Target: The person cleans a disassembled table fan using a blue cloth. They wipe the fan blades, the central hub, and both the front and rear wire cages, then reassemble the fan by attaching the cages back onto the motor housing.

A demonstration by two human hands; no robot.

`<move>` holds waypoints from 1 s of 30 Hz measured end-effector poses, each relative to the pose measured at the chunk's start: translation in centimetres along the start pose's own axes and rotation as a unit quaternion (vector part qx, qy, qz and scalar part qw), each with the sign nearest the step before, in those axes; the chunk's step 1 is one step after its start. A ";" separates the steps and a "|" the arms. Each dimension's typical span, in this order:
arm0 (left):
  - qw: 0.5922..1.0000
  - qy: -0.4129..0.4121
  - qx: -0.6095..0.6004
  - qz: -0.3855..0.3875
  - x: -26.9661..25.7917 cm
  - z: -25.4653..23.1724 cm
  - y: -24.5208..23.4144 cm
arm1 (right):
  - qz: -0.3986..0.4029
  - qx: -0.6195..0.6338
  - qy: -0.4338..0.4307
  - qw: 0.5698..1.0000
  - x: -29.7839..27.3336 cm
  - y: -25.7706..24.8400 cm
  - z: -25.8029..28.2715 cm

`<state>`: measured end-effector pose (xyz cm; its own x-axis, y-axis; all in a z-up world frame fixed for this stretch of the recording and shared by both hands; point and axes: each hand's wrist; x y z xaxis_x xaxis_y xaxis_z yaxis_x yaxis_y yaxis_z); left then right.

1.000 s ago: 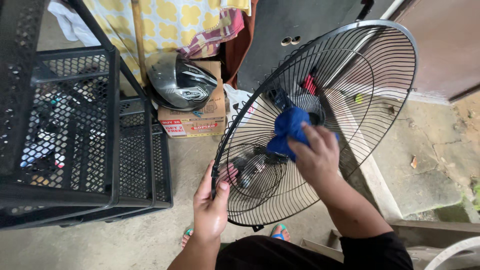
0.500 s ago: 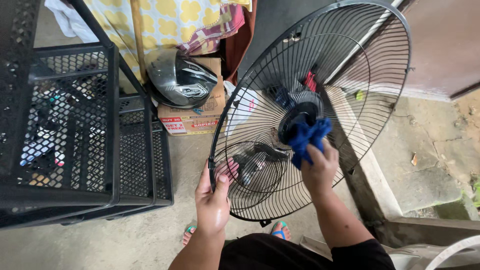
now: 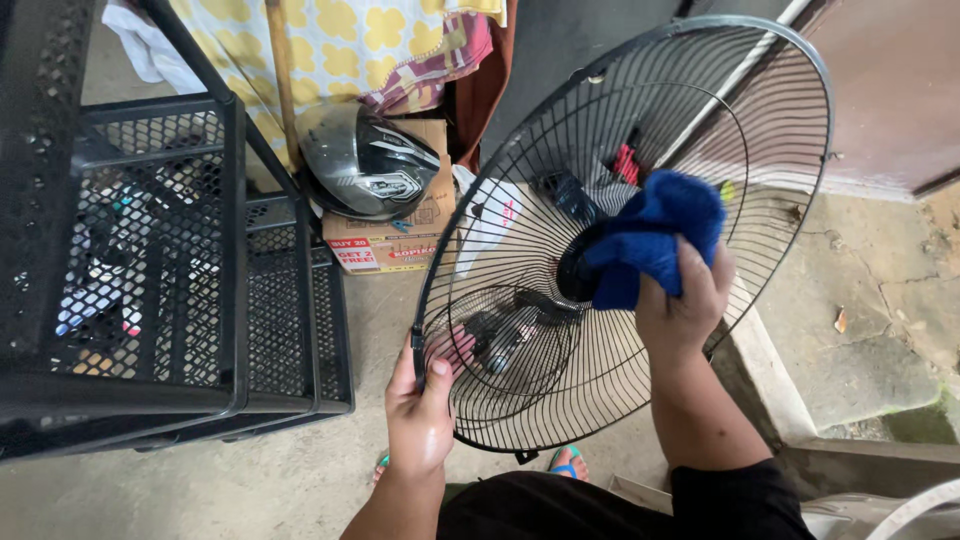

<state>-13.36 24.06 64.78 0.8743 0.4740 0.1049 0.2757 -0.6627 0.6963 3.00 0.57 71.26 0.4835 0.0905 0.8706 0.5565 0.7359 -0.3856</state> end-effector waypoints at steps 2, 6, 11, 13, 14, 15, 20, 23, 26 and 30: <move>1.000 -0.001 0.004 0.012 -0.1 0.0 -0.1 | 0.024 -0.007 -0.024 0.999 0.5 0.0 0.5; 0.999 -0.020 0.024 0.043 -0.5 0.1 0.5 | 0.079 -0.079 -0.172 0.979 -0.5 1.9 4.0; 0.996 -0.037 0.066 0.041 -0.6 -0.5 1.1 | 0.067 -0.094 -0.174 0.978 0.3 2.4 2.0; 0.997 -0.020 0.062 0.044 -0.7 -0.5 1.2 | 0.043 -0.071 -0.111 0.990 0.7 2.2 -0.3; 0.998 -0.024 0.045 0.047 -0.5 -0.6 1.2 | 0.035 -0.083 -0.075 0.993 1.0 2.0 -1.5; 0.998 -0.029 0.029 0.050 -0.4 -0.7 1.3 | 0.027 -0.094 -0.038 0.994 1.1 1.6 -2.6; 0.999 -0.019 -0.009 0.049 0.1 -0.9 1.2 | 0.055 -0.031 0.159 0.985 -3.0 0.3 -5.0; 0.999 -0.013 -0.012 0.037 0.4 -0.3 0.9 | 0.062 0.000 0.176 0.982 -7.1 1.0 -3.3; 0.999 -0.011 -0.031 0.032 0.6 0.6 0.8 | 0.075 -0.046 0.094 0.992 -9.4 2.4 0.4; 0.999 -0.027 0.027 0.033 -0.1 1.0 0.9 | 0.107 -0.072 -0.136 0.982 -6.3 2.1 2.8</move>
<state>-12.82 22.84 64.72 0.9115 0.3964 0.1098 0.2363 -0.7232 0.6490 -0.82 3.44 65.81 0.4126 0.4234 0.8065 0.5606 0.5798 -0.5912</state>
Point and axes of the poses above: each hand's wrist, its own x-axis towards the middle knuckle, its own y-axis out of the palm, z = x × y, and after that the axes turned 4 degrees about -x, right-handed
